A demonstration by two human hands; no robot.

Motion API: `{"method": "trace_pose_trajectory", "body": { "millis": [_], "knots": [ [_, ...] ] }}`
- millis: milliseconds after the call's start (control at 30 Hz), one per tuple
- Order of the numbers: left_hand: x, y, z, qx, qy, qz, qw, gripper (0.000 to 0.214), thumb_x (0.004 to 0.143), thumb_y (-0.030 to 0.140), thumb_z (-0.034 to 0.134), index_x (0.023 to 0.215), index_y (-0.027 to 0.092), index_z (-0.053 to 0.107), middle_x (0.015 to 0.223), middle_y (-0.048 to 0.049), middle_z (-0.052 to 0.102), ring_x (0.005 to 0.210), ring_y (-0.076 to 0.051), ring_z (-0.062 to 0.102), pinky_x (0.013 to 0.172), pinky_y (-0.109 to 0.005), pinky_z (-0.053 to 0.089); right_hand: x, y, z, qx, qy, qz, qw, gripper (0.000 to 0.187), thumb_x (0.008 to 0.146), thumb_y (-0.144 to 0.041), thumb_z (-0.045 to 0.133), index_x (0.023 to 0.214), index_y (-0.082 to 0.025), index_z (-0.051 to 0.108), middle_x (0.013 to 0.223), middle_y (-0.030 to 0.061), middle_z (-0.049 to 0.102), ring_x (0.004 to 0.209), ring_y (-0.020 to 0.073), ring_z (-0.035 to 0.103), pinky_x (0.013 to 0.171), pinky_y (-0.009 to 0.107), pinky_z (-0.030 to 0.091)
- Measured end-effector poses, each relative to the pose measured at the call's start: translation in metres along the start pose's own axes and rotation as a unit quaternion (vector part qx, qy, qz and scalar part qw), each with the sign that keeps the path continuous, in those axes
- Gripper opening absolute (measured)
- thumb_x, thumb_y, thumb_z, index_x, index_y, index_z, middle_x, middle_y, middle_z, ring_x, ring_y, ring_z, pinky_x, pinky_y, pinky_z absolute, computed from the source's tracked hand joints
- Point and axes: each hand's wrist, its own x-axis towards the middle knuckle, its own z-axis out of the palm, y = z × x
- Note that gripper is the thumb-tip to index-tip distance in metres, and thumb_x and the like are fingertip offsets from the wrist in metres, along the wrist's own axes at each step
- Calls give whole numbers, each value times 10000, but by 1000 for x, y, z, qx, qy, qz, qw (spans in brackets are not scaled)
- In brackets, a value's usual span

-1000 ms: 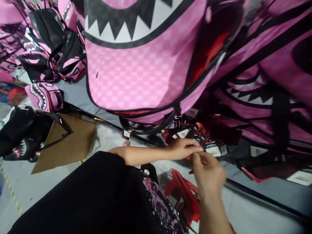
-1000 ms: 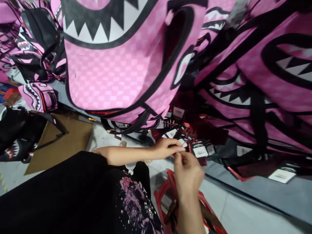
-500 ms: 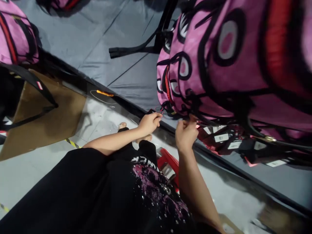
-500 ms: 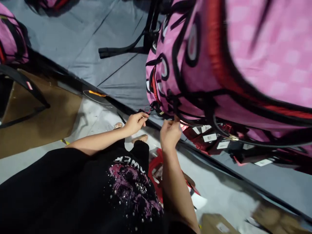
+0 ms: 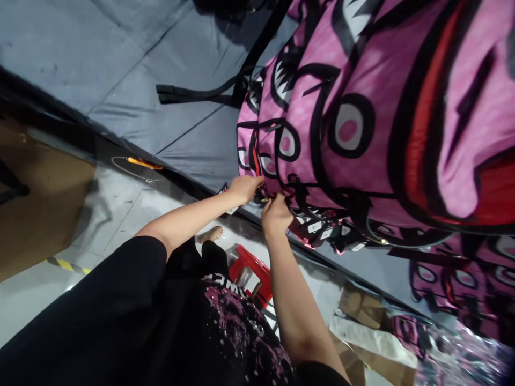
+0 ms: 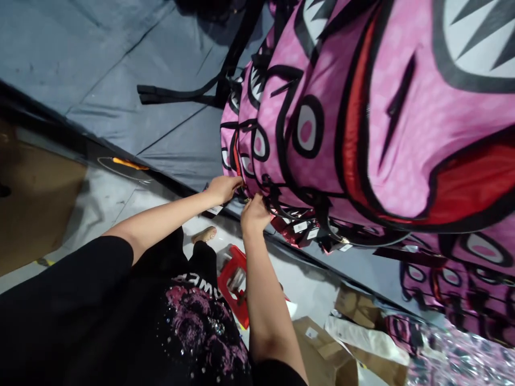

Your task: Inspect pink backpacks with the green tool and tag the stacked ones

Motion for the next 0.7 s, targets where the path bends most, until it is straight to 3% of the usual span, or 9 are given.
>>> {"method": "trace_pose_trajectory", "body": {
  "millis": [267,433,533,600,700],
  "knots": [
    [23,11,11,-26,-70,61,995,244,908,209,451,956,194,690,781,-1,693,739,-118,602,693,-204,382,-8,27,3,118,14,15,993,406,927,-232,329,1236,-74,539,1133,208,666,959,250,651,802,324,475],
    [40,24,24,-38,-145,65,987,279,887,165,433,926,160,709,749,-7,691,734,-112,608,692,-190,398,4,34,10,159,16,48,986,356,933,-279,352,1045,-142,661,805,106,717,743,220,658,712,295,457],
    [45,25,22,-37,-192,66,979,266,900,217,448,954,178,705,786,-11,700,789,-131,632,699,-201,412,2,39,11,161,51,85,982,368,916,-302,363,968,-133,687,713,111,693,679,242,640,675,322,443],
    [42,21,17,-30,-206,71,975,234,874,274,539,1047,197,676,857,-18,704,862,-162,638,751,-225,424,-3,43,11,160,88,104,978,404,907,-325,361,976,-96,686,758,158,694,693,267,638,676,351,443],
    [28,9,8,-31,-232,85,969,454,698,213,739,1136,221,622,820,8,681,841,-181,635,789,-251,436,-8,48,10,170,143,104,969,444,908,-368,364,968,-66,684,772,188,687,697,283,637,684,376,451]
  ]
}}
